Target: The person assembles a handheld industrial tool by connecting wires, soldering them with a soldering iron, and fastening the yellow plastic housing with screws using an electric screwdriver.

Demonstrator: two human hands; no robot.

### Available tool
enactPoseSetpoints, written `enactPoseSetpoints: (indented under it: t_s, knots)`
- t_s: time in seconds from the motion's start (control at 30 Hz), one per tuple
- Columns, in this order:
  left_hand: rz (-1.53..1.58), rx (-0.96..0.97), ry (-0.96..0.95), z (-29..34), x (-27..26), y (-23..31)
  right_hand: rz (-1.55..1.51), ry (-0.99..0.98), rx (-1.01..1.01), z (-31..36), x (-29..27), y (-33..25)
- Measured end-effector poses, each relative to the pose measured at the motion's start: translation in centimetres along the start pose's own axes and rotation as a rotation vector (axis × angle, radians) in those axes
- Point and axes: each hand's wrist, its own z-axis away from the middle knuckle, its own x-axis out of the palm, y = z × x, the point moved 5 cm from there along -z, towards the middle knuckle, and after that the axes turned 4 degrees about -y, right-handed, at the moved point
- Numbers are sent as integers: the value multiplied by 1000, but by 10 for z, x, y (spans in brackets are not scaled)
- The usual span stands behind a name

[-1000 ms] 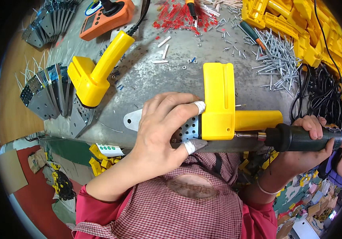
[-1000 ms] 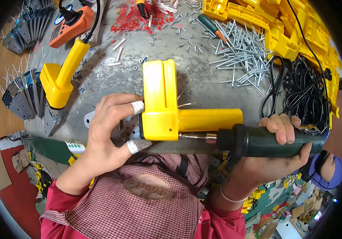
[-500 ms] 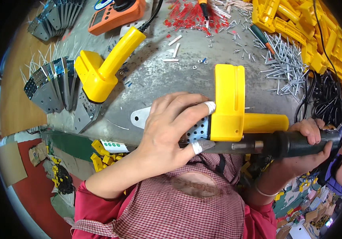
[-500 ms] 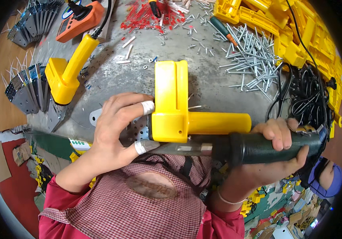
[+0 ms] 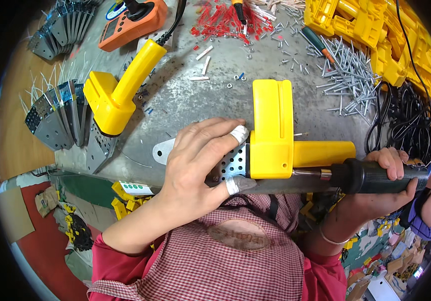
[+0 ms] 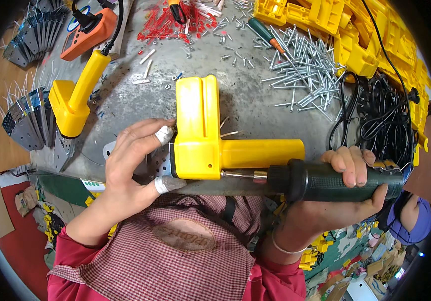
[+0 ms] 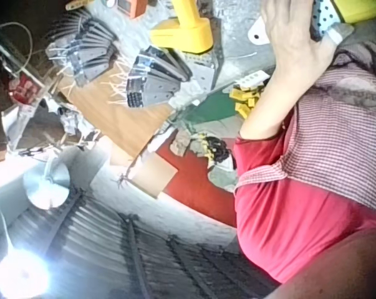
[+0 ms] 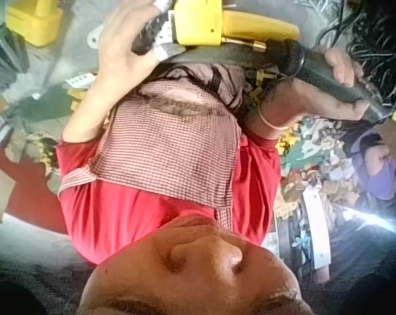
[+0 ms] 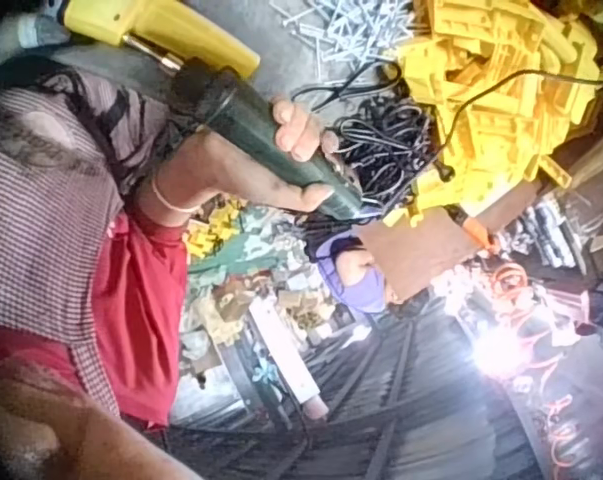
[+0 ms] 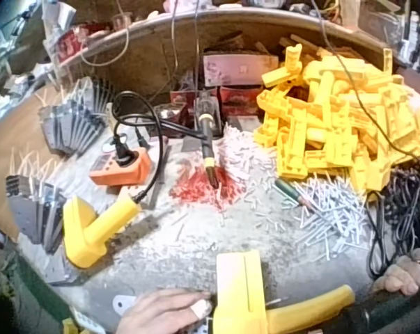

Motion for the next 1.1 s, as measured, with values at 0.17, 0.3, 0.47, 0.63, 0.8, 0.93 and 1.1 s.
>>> enactPoseSetpoints:
  t_s: [0.17,0.3,0.47,0.63,0.8,0.93,1.1]
  knots:
    - [-32,5,-20,3,-1,-1,-71,-35,45,1,-4,7]
    - [-6,-5,-39,0,-9,2,-15,-31,60,5,-1,5]
    - [-352,64,-93,-44,-32,-18,71,-43,33,12,1,-1]
    - [-907,290,-334,-70,-1,-14,88,-67,49,9,3,1]
    - [-760,296,-216,-83,-10,-20,61,-70,62,8,3,1]
    - [-281,91,-10,-34,-34,-2,80,-52,62,9,3,4]
    - [119,-106,84,19,-10,10,41,-40,62,7,1,4]
